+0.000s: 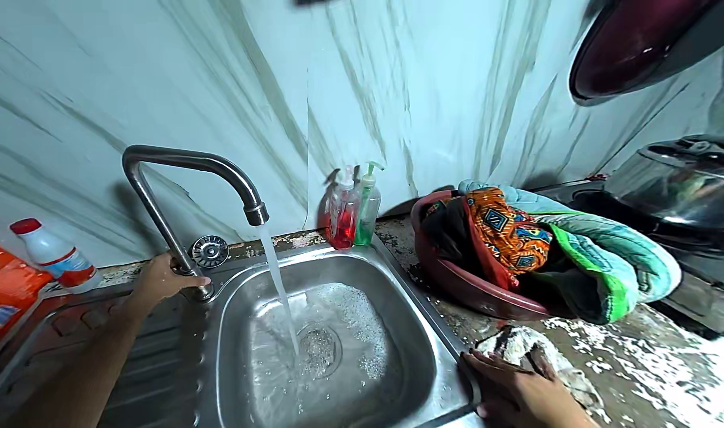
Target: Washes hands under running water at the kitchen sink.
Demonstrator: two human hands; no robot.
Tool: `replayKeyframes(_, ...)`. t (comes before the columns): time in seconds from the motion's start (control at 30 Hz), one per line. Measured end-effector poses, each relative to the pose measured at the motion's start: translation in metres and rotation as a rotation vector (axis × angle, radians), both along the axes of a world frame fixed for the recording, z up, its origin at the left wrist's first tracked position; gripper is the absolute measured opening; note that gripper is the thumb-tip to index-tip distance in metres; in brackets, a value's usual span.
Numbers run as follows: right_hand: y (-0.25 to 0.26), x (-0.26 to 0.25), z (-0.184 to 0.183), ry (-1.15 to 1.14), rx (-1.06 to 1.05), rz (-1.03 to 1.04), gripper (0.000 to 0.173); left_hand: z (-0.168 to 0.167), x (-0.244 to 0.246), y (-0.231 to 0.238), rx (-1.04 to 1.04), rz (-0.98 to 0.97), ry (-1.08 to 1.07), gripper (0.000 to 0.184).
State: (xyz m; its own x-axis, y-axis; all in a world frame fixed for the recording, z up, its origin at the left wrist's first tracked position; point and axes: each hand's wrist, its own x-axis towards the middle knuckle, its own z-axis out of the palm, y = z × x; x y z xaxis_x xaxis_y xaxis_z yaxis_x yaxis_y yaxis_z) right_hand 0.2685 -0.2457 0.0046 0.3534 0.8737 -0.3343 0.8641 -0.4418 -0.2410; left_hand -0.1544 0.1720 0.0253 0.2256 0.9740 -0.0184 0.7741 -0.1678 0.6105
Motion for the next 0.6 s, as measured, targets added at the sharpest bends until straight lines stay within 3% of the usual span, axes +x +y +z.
replayKeyframes(0.13, -0.004, -0.002, -0.005, 0.020, 0.044, -0.021, 0.069, -0.015, -0.007, 0.001, 0.075, 0.032, -0.108, 0.078)
replayKeyframes(0.6, -0.006, -0.005, -0.003, 0.020, 0.059, -0.025, 0.069, -0.044, -0.009, -0.004, 0.209, 0.104, -0.342, 0.075)
